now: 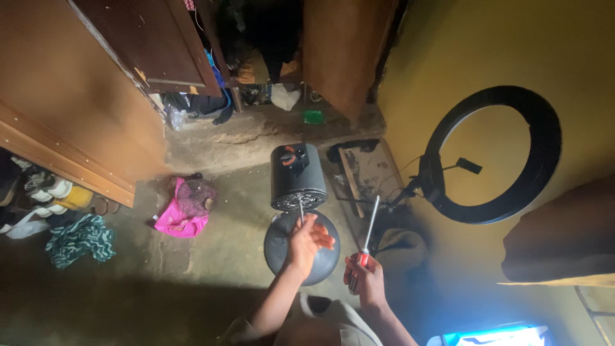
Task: The person uses a screwdriver to loosen and remove the central nut on a standing fan, then removes the front grille and places it aside. The person continues to loosen the rear nut on the fan motor housing.
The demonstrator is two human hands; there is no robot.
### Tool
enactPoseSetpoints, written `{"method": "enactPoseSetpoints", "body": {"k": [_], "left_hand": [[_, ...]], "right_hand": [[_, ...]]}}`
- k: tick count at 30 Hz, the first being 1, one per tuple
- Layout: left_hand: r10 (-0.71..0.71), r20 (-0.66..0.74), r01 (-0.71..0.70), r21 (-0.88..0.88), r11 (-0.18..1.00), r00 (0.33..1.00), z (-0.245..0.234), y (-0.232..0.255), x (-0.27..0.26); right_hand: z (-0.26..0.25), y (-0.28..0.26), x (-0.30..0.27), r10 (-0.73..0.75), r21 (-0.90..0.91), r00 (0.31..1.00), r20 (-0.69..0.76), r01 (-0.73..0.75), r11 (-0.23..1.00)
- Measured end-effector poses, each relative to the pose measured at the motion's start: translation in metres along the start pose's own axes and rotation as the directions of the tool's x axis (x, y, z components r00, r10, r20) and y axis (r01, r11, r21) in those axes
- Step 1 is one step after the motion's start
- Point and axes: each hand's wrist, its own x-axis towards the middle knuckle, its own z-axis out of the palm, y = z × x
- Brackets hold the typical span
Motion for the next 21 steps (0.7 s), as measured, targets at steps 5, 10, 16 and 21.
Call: {"method": "enactPoseSetpoints", "body": {"k": [5,10,16,21], "left_hand": [[-0.060,0.210,0.122,-0.297,0.947,0.976,-0.021,0.004,-0.006],[0.130,0.019,-0.130,0.037,0.991,0.991,-0.027,-0.012,0.006],[-0.026,0.000,0.026,0.038,0.999,1.000,-0.011,0.001,-0.004],[0.000,0.086,0.005,-0.068,0.998,0.996,-0.008,0.006,-0.010]], "right_hand": [[-0.001,0.000,-0.002,0.025,-0.010,1.000,-0.016,-0.025,1.000],[0.000,0.000,-0.005,0.029,-0.028,1.000,-0.001,-0.029,0.999],[0.005,-0.004,-0.007,0.019,-0.041,0.999,0.032,-0.018,0.999],[0.006,-0.002,-0.012,0.030,-0.038,0.998,0.052,-0.028,0.999]]}}
